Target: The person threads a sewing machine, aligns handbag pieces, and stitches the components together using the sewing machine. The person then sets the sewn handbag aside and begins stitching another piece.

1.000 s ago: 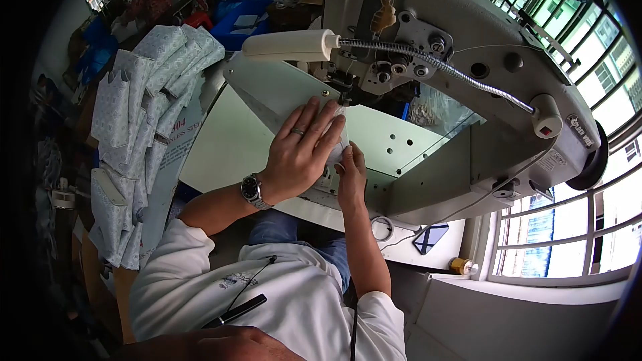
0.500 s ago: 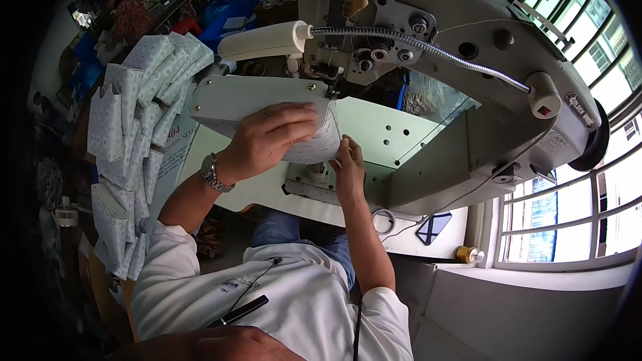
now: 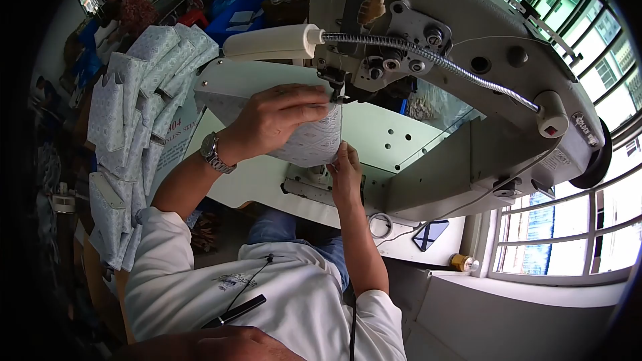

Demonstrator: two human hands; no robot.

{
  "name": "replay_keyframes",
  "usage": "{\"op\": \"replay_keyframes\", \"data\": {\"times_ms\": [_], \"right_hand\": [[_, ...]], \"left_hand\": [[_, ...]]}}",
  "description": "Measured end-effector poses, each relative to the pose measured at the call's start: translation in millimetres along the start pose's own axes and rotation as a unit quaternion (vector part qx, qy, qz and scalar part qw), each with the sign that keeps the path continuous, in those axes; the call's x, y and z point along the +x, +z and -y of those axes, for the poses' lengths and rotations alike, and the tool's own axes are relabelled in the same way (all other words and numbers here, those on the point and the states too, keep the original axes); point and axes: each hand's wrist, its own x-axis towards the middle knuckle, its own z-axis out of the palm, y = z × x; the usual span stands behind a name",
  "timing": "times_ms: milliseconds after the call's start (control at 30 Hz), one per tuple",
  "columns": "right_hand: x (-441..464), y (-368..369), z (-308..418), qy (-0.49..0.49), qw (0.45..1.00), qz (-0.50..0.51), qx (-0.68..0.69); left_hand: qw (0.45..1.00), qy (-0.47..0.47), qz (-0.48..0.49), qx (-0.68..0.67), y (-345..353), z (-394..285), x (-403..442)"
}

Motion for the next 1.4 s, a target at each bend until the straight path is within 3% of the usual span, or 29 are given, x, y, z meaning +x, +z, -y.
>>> {"op": "replay_keyframes", "data": {"times_ms": [133,233,300,333,367,433,467,500,533,567,633,900,1000,1067,1200,1400], "right_hand": [[2,-8,-6,0.008,1.000,0.019,0.001],[-2,-10,-7,-0.003,1.000,0.018,0.012],[-5,-11,-5,-0.007,1.000,0.007,0.015],[-6,-12,-6,-0.006,1.000,0.007,0.011],[-7,-13,-6,-0.006,1.000,0.006,0.007],[-6,-15,-5,-0.006,1.000,0.006,0.006],[-6,-16,-6,-0.005,1.000,0.005,0.008],[-8,-15,-5,-0.006,1.000,0.004,0.008],[-11,-14,-3,-0.005,1.000,0.003,0.007],[-13,-13,-3,-0.003,1.000,0.001,0.006],[-13,-16,-10,-0.003,1.000,-0.004,0.022],[-30,-30,-45,0.036,0.997,-0.062,0.033],[-45,-35,-56,0.065,0.992,0.096,0.054],[-56,-38,-63,0.064,0.993,0.095,0.029],[-72,-35,-58,0.067,0.994,0.083,0.025],[-83,-36,-46,0.077,0.994,0.073,0.022]], "left_hand": [[0.998,-0.045,0.013,-0.048,-5,1,5],[0.978,-0.110,0.079,-0.157,-17,12,23],[0.937,-0.146,0.193,-0.250,-26,37,42],[0.908,-0.216,0.292,-0.211,-45,31,64],[0.908,-0.216,0.291,-0.212,-48,33,76],[0.881,-0.191,0.425,-0.083,-49,44,95],[0.881,-0.190,0.425,-0.083,-36,65,91],[0.902,-0.132,0.398,-0.104,-10,94,79],[0.918,-0.073,0.369,-0.124,-7,92,80],[0.918,-0.072,0.370,-0.124,-8,94,80],[0.853,-0.205,0.473,-0.078,-44,48,100],[0.895,-0.234,0.371,-0.085,-24,36,58],[0.923,-0.227,0.309,-0.024,-19,9,40],[0.958,-0.190,0.214,0.004,-11,-1,26],[0.925,-0.274,0.262,-0.026,-22,-16,39],[0.926,-0.234,0.296,-0.002,-3,21,48]]}}
